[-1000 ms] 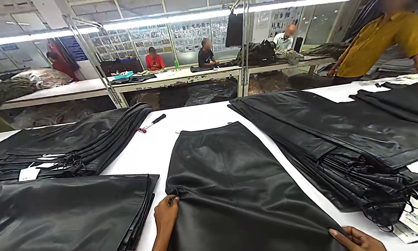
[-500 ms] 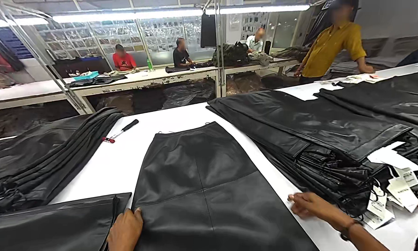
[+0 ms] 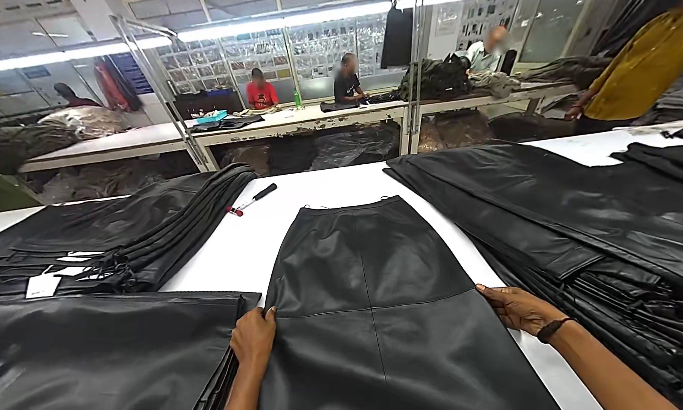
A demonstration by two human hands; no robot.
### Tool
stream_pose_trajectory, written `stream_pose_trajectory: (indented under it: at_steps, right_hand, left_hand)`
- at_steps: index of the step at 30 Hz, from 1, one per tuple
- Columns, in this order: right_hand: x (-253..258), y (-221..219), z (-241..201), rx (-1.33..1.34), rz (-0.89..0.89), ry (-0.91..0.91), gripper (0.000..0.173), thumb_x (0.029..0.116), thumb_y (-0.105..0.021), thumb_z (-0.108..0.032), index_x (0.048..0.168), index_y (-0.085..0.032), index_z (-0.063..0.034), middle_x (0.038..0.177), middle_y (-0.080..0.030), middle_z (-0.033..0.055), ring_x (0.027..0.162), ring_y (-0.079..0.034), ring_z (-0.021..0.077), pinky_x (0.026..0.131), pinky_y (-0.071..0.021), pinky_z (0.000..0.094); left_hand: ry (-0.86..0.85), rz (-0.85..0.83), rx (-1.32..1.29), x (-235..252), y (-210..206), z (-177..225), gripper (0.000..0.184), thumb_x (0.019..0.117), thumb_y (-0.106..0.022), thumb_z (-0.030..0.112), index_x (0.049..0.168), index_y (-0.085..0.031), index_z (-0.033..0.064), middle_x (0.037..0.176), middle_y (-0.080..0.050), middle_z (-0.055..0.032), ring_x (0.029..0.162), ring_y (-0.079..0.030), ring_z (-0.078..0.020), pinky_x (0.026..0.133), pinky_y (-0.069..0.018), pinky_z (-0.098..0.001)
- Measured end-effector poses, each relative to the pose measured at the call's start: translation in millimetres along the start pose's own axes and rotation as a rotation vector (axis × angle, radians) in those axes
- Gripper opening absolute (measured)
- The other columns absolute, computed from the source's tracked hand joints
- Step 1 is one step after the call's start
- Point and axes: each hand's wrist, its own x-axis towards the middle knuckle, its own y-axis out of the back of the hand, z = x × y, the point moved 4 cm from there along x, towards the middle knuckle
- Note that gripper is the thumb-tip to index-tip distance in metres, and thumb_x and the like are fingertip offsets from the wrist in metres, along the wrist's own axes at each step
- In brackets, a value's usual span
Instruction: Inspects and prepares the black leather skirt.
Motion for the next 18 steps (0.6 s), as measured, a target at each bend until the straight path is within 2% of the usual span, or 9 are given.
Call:
stream_pose_trajectory:
  at_steps: [2, 5, 7, 10, 12, 14, 16, 18]
  right_hand:
    - [0.1, -1.9, -0.2, 0.043, 0.000, 0.012, 0.025, 0.1061, -0.055, -0.027, 0.104, -0.066, -0.0044, 0.083, -0.072, 0.0083, 0.070, -0.071, 0.0149, 0.061, -0.0583, 0.0293]
    - [0.8, -7.9, -3.0, 0.188, 0.039, 0.020, 0.027, 0.1071, -0.051, -0.026, 0.116, -0.062, -0.0031, 0.092, -0.073, 0.0109, 0.079, -0.072, 0.0175, 0.070, -0.0600, 0.0339]
    - [5.3, -5.0, -2.9, 0.210, 0.049, 0.051, 0.021, 0.1063, -0.052, -0.018, 0.112, -0.064, -0.0021, 0.088, -0.072, 0.0105, 0.077, -0.071, 0.0171, 0.068, -0.0596, 0.0329]
    - [10.3, 15.6, -5.7, 0.161, 0.097, 0.136, 0.010, 0.1007, -0.060, -0.008, 0.105, -0.066, -0.0011, 0.083, -0.072, 0.0079, 0.069, -0.069, 0.0131, 0.064, -0.0580, 0.0278]
    - [15.3, 34.6, -10.4, 0.107, 0.228, 0.212, 0.008, 0.0964, -0.065, -0.004, 0.104, -0.068, -0.0006, 0.082, -0.071, 0.0053, 0.066, -0.066, 0.0088, 0.061, -0.0552, 0.0244]
    - [22.2, 45.9, -9.8, 0.023, 0.362, 0.260, 0.016, 0.0917, -0.071, -0.002, 0.107, -0.068, 0.0025, 0.089, -0.070, 0.0077, 0.074, -0.064, 0.0098, 0.069, -0.0539, 0.0275]
    - [26.8, 45.7, -6.7, -0.100, 0.432, 0.280, 0.023, 0.0830, -0.080, 0.000, 0.103, -0.069, 0.0039, 0.093, -0.070, 0.0130, 0.079, -0.063, 0.0161, 0.074, -0.0527, 0.0362]
    - [29.3, 34.8, -9.3, -0.231, 0.427, 0.303, 0.029, 0.0766, -0.086, 0.001, 0.101, -0.069, 0.0041, 0.090, -0.069, 0.0154, 0.075, -0.062, 0.0199, 0.070, -0.0526, 0.0397]
  left_hand:
    - [0.014, -0.006, -0.029, 1.4, -2.5, 0.5, 0.040, 0.1032, -0.058, 0.042, 0.109, -0.075, 0.0055, 0.113, -0.072, -0.0218, 0.113, -0.067, -0.0426, 0.092, -0.0497, -0.0642]
    - [0.039, -0.027, -0.074, 4.0, -4.1, 1.5, 0.041, 0.1032, -0.058, 0.043, 0.110, -0.076, 0.0070, 0.114, -0.073, -0.0212, 0.115, -0.066, -0.0421, 0.094, -0.0484, -0.0643]
    - [0.041, -0.046, -0.092, 6.0, -4.4, 3.7, 0.040, 0.1037, -0.057, 0.042, 0.109, -0.077, 0.0073, 0.113, -0.073, -0.0205, 0.115, -0.066, -0.0415, 0.095, -0.0480, -0.0639]
    - [0.005, -0.130, -0.180, 11.8, -6.8, 9.8, 0.040, 0.1046, -0.056, 0.041, 0.110, -0.077, 0.0074, 0.113, -0.073, -0.0198, 0.116, -0.065, -0.0409, 0.099, -0.0456, -0.0640]
    - [-0.073, -0.166, -0.389, 17.6, -17.6, 13.1, 0.038, 0.1025, -0.063, 0.038, 0.104, -0.078, 0.0033, 0.103, -0.074, -0.0203, 0.106, -0.068, -0.0387, 0.096, -0.0478, -0.0627]
    - [-0.073, -0.149, -0.557, 19.9, -30.4, 12.3, 0.030, 0.0962, -0.073, 0.033, 0.097, -0.078, 0.0027, 0.093, -0.074, -0.0166, 0.093, -0.069, -0.0324, 0.089, -0.0509, -0.0581]
    - [-0.012, -0.087, -0.446, 15.7, -31.5, 8.3, 0.029, 0.0932, -0.076, 0.033, 0.101, -0.078, 0.0054, 0.095, -0.076, -0.0148, 0.097, -0.070, -0.0336, 0.093, -0.0503, -0.0594]
    - [-0.009, 0.002, -0.260, 10.8, -23.6, 7.5, 0.030, 0.0977, -0.069, 0.034, 0.104, -0.077, 0.0054, 0.100, -0.075, -0.0179, 0.103, -0.069, -0.0397, 0.092, -0.0493, -0.0637]
